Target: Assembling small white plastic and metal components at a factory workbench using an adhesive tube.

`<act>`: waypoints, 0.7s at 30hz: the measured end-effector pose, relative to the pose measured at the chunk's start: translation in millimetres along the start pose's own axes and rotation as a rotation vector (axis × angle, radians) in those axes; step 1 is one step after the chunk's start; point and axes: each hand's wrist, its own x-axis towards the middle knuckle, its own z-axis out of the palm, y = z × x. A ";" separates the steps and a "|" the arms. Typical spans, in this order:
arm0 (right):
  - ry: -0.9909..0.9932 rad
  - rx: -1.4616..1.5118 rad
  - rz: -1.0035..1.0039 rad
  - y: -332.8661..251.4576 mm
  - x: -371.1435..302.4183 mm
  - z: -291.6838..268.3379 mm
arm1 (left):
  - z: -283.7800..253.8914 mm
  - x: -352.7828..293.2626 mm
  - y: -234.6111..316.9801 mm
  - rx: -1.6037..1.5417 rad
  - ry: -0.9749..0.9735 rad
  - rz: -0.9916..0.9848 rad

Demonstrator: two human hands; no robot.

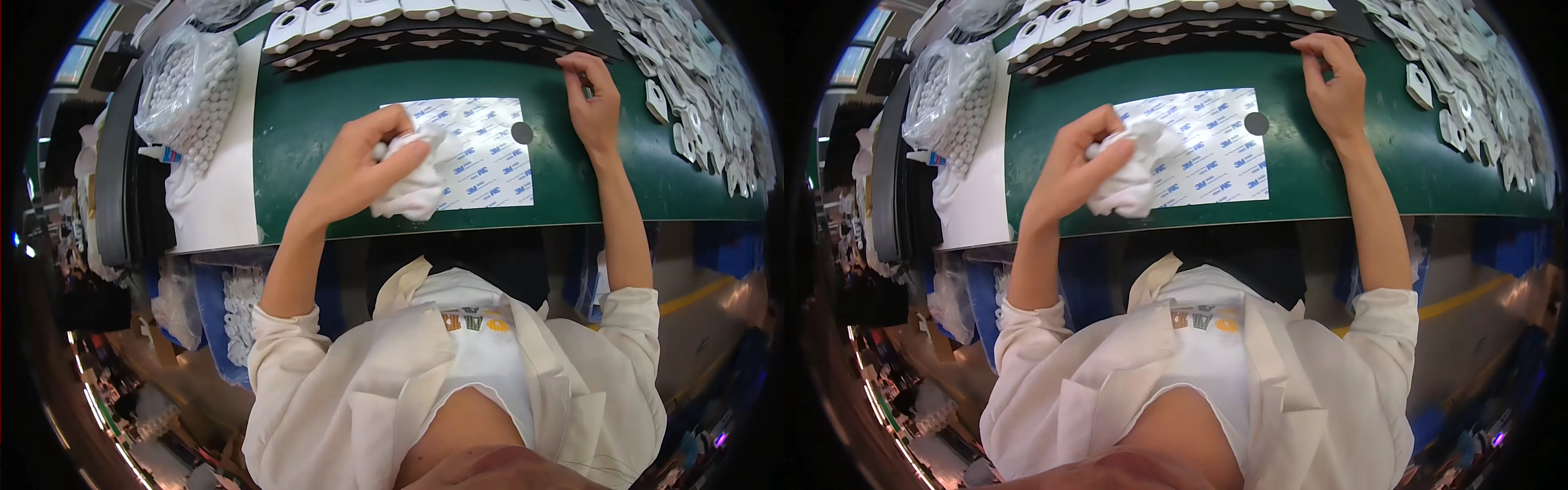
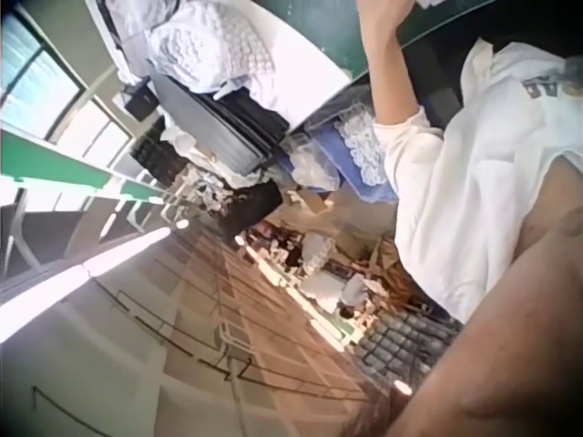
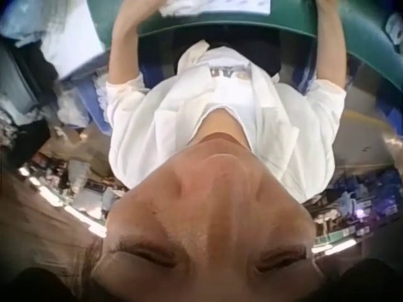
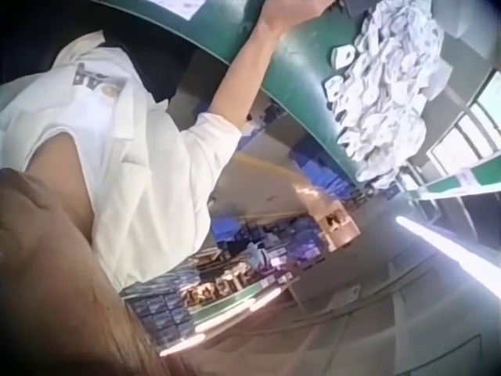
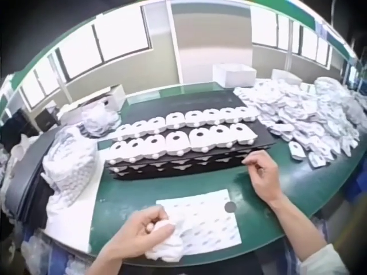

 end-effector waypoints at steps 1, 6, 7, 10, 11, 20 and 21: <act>-0.007 0.007 -0.001 0.4 -0.2 -0.3 | 7.4 9.5 -2.0 0.090 -0.025 0.026; 0.001 0.006 0.006 1.8 -1.8 -2.8 | 31.5 26.8 -9.6 0.595 -0.157 -0.042; 0.003 0.009 0.006 1.5 -1.5 -2.3 | 34.5 22.6 -17.5 0.714 -0.095 0.086; -0.001 0.004 0.013 -1.8 -0.7 -2.3 | 42.1 11.6 -24.0 0.930 -0.032 0.229; 0.000 0.003 0.014 -1.4 -0.7 -2.3 | 43.8 9.4 -24.2 1.034 -0.021 0.240; -0.031 -0.006 0.014 2.5 -2.1 -1.6 | 37.0 5.5 -36.9 0.929 -0.066 0.417; -0.030 -0.006 0.006 3.4 -2.0 -1.7 | 36.6 7.3 -35.7 0.929 -0.067 0.419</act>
